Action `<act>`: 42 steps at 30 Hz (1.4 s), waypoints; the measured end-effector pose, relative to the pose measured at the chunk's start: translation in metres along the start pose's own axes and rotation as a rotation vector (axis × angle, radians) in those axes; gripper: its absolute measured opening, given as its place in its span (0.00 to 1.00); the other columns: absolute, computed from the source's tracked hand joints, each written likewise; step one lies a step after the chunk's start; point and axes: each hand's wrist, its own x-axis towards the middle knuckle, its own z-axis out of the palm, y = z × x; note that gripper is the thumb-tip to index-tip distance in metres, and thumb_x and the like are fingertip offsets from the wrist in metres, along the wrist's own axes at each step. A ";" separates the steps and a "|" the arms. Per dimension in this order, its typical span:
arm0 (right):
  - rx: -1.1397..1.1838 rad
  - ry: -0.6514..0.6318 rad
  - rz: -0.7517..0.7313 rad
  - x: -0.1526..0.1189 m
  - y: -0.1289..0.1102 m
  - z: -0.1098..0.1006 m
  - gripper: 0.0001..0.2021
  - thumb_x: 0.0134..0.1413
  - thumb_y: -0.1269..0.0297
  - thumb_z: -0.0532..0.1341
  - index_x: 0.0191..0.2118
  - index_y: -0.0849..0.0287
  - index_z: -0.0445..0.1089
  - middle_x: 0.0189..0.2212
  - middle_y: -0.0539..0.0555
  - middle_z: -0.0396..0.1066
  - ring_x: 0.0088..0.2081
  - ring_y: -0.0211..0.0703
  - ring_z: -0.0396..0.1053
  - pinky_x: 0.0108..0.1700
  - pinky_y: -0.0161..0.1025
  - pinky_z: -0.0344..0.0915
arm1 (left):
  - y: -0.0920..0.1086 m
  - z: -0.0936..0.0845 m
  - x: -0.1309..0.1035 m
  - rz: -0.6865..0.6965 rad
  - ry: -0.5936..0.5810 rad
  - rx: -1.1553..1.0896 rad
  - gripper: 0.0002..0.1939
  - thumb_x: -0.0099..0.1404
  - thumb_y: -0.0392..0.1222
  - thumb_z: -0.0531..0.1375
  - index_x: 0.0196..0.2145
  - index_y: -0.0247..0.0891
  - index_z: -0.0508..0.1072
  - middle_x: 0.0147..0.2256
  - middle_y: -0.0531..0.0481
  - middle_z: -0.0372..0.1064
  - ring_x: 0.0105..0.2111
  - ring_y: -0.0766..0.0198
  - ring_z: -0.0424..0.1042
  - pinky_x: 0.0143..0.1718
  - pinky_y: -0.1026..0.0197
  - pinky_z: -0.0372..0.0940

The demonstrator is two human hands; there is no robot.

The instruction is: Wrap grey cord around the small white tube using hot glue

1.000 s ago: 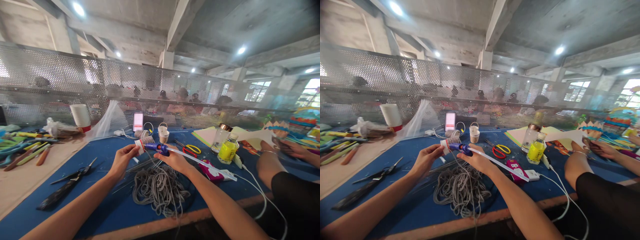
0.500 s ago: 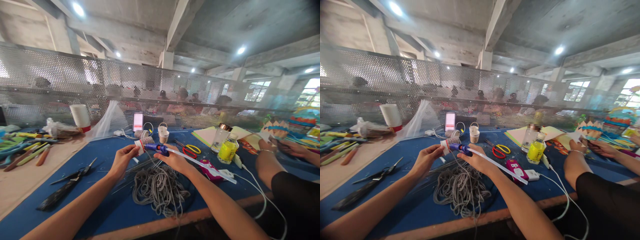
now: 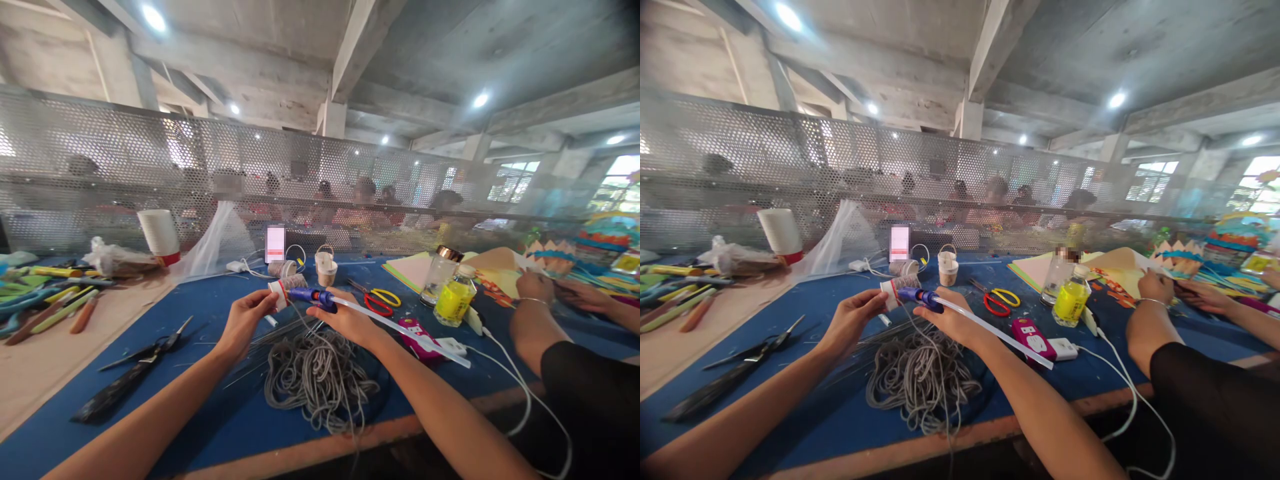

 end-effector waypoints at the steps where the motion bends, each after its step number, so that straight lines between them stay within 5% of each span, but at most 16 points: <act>1: 0.007 -0.004 0.000 0.000 0.000 0.000 0.16 0.55 0.49 0.60 0.32 0.59 0.69 0.28 0.49 0.69 0.29 0.36 0.64 0.30 0.32 0.58 | 0.000 0.000 0.000 0.000 0.001 0.005 0.15 0.57 0.49 0.64 0.39 0.37 0.78 0.35 0.46 0.77 0.36 0.58 0.72 0.41 0.59 0.64; 42: -0.003 -0.002 0.002 0.000 -0.006 -0.004 0.15 0.55 0.49 0.60 0.32 0.58 0.71 0.28 0.49 0.68 0.31 0.38 0.65 0.33 0.33 0.60 | 0.008 0.005 -0.003 -0.010 0.037 0.019 0.18 0.53 0.53 0.66 0.35 0.37 0.80 0.34 0.45 0.78 0.32 0.59 0.73 0.38 0.60 0.65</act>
